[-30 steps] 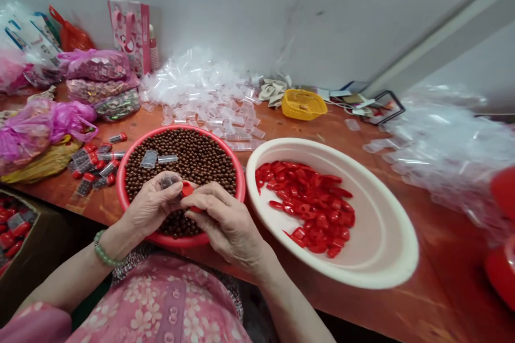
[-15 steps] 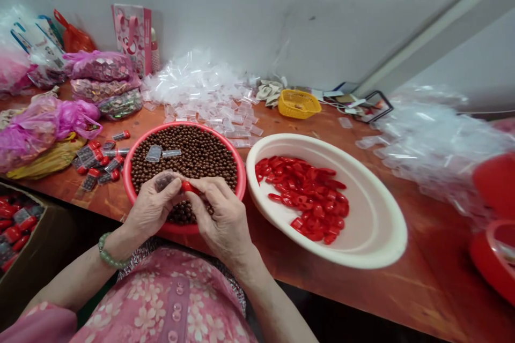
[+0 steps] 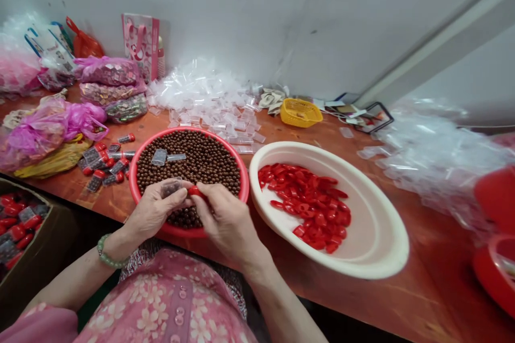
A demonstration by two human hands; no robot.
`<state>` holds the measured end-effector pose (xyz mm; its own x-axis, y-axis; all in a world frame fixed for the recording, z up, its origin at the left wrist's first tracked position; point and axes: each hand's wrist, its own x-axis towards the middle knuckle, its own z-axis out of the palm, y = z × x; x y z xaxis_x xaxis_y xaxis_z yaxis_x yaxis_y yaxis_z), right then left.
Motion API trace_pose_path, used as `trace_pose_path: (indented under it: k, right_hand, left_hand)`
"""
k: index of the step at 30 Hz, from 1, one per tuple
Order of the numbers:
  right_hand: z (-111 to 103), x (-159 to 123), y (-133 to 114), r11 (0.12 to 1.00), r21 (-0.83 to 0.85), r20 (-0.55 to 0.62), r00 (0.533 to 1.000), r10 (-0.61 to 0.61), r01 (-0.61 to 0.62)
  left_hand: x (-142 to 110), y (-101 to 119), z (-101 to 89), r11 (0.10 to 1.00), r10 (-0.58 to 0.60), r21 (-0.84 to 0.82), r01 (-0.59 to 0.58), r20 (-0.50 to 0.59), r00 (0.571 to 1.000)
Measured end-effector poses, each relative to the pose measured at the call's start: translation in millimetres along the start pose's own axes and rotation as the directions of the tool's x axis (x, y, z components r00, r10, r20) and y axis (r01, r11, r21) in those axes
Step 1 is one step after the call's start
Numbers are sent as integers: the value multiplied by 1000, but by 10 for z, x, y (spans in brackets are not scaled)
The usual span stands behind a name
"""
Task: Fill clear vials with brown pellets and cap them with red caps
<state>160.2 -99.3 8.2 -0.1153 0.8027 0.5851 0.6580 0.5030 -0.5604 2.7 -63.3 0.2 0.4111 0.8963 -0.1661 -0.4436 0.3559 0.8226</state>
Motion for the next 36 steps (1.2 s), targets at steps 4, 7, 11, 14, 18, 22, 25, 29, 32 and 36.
trace_pose_path:
  k: [4, 7, 11, 14, 18, 22, 25, 29, 32, 36]
  right_hand:
    - [-115, 192, 35, 902, 357, -54, 959, 279, -242]
    - [-77, 336, 92, 910, 371, 9, 981, 194, -183]
    - [30, 477, 190, 945, 325, 104, 995, -1, -33]
    - [75, 526, 247, 952, 306, 147, 987, -58, 11]
    - [130, 533, 303, 955, 296, 172, 984, -55, 2]
    - [213, 517, 349, 949, 316, 160, 985, -58, 4]
    - [232, 507, 363, 958, 283, 149, 985, -86, 41]
    - [201, 495, 341, 972, 54, 237, 942, -237, 231]
    - [220, 478, 314, 922, -156, 319, 901, -293, 355]
    - [283, 470, 308, 855, -304, 256, 901, -351, 420]
  left_hand:
    - [56, 81, -31, 990, -69, 131, 55, 107, 992]
    - [119, 101, -49, 976, -107, 208, 71, 167, 980]
    - [211, 86, -113, 961, -123, 269, 56, 237, 964]
    - [268, 79, -171, 947, -123, 320, 31, 271, 955]
    - [334, 98, -213, 943, -117, 334, 8, 307, 944]
    - [380, 138, -237, 947, -127, 322, 22, 308, 943]
    - [398, 140, -273, 948, -192, 304, 91, 320, 928]
    - [413, 90, -322, 967, -219, 197, 160, 331, 918]
    - [422, 71, -305, 965, -261, 47, 260, 318, 912]
    - [423, 124, -215, 933, -326, -56, 355, 286, 901]
